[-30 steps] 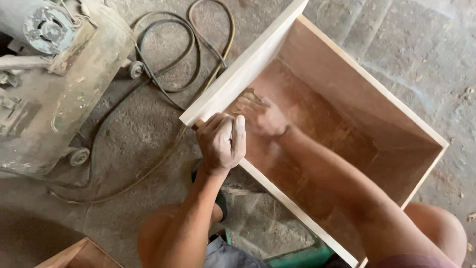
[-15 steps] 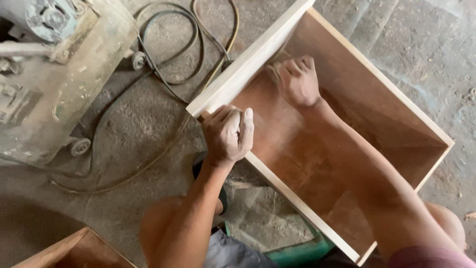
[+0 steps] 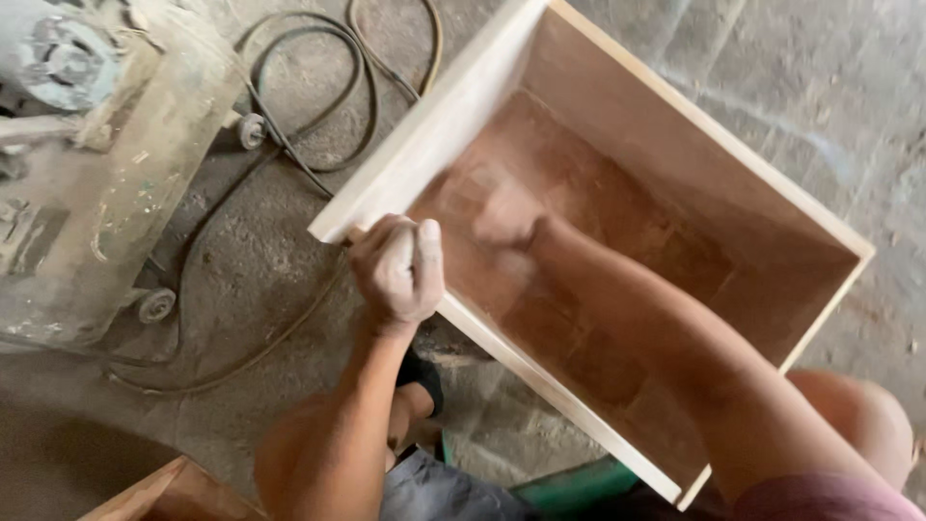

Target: The person sands the interior and exterior surfaces of a wooden drawer by hand using a piece of sandpaper.

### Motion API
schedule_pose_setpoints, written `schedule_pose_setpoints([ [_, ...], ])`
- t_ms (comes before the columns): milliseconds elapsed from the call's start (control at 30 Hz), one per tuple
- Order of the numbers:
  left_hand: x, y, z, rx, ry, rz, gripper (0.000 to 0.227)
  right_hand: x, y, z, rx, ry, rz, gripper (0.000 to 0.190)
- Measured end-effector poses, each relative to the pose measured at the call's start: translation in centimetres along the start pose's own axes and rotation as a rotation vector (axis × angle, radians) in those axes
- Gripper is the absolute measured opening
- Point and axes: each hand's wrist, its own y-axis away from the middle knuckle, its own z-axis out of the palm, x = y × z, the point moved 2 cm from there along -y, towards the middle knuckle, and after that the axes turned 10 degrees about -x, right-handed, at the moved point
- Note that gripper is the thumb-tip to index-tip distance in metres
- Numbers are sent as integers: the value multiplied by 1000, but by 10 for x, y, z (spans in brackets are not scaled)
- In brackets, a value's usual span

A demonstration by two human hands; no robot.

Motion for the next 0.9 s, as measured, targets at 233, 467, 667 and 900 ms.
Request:
schedule_pose_setpoints([
  [233, 5, 4, -12, -56, 14, -31, 35, 21, 24, -9, -206, 75, 254, 36],
  [467, 8, -3, -12, -18, 20, -26, 32, 43, 24, -12, 151, -233, -81, 58],
  [667, 8, -2, -12, -47, 24, -50, 32, 31, 42, -8, 36, 29, 473, 20],
  [900, 8, -2, -8, -28, 7, -20, 31, -61, -24, 24, -57, -256, 50, 39],
])
